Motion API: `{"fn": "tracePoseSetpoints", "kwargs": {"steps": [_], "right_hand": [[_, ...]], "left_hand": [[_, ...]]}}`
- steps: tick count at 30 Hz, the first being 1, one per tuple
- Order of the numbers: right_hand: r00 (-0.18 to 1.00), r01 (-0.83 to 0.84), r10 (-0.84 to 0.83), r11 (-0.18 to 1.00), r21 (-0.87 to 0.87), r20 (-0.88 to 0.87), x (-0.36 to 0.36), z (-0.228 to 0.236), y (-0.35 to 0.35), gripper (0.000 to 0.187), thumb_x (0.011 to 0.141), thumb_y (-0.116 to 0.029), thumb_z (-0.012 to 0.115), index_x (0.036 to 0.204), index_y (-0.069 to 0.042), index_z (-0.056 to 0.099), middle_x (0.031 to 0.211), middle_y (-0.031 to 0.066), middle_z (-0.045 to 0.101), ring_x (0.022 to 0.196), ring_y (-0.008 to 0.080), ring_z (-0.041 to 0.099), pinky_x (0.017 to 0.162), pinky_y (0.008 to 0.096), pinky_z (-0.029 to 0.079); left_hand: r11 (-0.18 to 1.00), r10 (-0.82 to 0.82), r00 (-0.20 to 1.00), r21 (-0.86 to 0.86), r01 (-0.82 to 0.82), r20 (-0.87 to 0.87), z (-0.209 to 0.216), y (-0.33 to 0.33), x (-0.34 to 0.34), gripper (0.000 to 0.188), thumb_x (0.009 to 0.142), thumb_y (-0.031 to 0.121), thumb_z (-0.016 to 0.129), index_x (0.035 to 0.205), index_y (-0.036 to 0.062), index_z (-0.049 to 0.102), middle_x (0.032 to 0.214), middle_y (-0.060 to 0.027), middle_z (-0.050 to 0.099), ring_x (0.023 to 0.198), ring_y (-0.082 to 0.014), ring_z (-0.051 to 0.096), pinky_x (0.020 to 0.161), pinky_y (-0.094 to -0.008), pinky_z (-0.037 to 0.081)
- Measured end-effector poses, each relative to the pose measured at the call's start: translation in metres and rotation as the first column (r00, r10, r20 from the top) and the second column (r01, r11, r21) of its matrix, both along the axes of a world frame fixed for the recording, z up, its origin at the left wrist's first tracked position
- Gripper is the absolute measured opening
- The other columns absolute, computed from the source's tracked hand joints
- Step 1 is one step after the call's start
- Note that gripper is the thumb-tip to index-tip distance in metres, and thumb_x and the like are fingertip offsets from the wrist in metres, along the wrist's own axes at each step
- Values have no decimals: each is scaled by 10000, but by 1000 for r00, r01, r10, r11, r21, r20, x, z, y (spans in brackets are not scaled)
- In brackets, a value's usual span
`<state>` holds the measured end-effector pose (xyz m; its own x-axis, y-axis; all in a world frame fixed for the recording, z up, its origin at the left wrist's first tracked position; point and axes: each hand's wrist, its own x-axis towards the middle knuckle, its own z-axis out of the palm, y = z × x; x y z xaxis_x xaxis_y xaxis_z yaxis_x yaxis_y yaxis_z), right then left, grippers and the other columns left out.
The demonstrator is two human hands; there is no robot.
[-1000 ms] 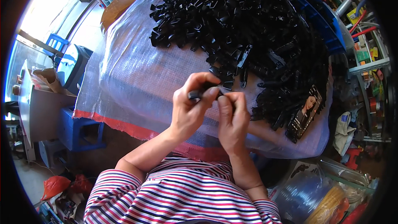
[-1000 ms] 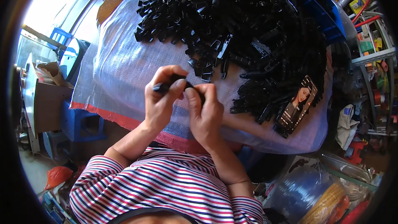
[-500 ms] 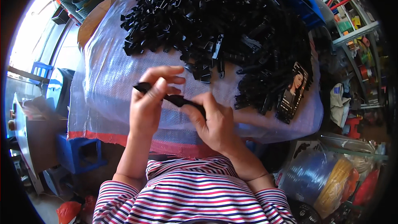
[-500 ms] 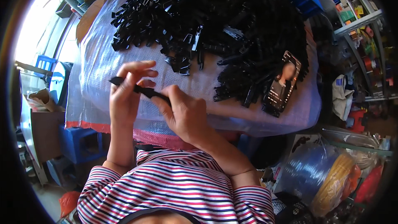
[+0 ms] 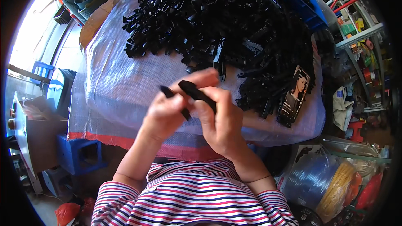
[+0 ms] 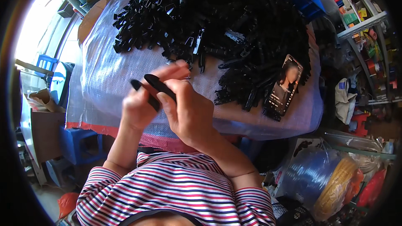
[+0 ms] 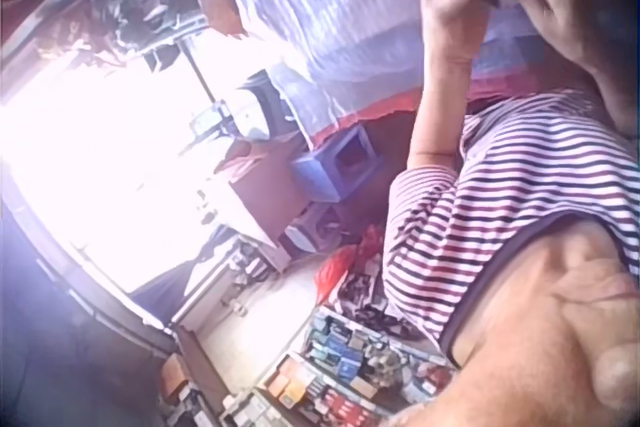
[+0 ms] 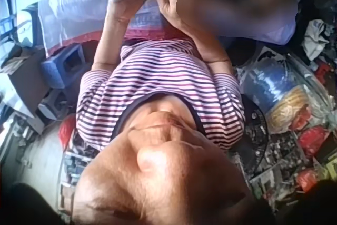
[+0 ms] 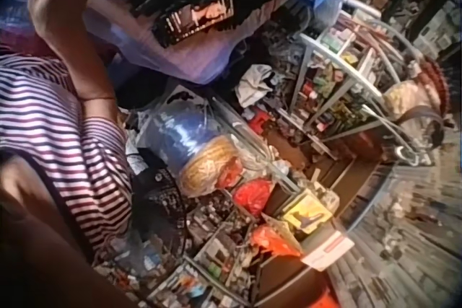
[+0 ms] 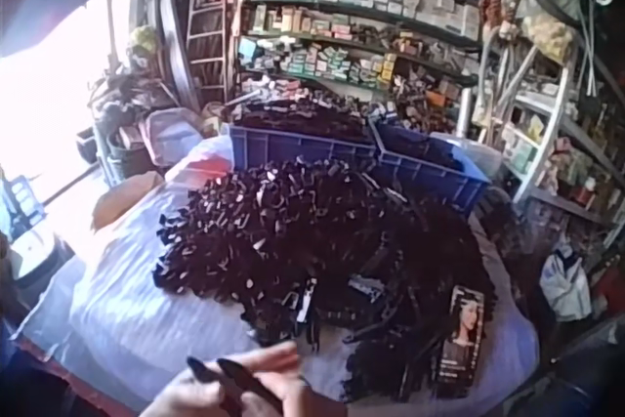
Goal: Assembling small black plastic components by snapping them together manually at a workbench.
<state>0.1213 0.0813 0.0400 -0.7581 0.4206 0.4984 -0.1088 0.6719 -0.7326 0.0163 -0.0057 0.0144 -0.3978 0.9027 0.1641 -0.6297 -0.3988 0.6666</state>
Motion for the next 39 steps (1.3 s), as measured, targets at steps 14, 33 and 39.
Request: {"fn": "tracePoseSetpoints", "kwargs": {"steps": [14,33,39], "right_hand": [[941,31,-172,901,434,291,-22,-21,79,222,733,-8,617,931,-20,520,766,129,561,690,304,569,605,375,460],[973,-33,113,929,-370,199,2,-16,57,216,811,-4,521,1019,-16,467,694,-7,482,546,33,444,507,179,387],[994,-105,109,986,-126,24,-8,-16,48,113,828,-52,570,929,-7,549,729,34,555,578,75,487,544,209,414]], "left_hand": [[652,218,358,-138,-746,-908,-7,18,-35,113,714,126,677,806,71,641,711,-33,605,726,-177,567,683,-294,439],[729,195,374,-121,-674,-907,-5,13,-23,205,680,-63,600,860,31,623,833,-71,605,784,-146,581,712,-234,430],[865,224,590,-121,-488,-776,1,9,-18,212,692,-74,551,880,17,590,797,-49,565,756,-139,553,689,-253,434]]}}
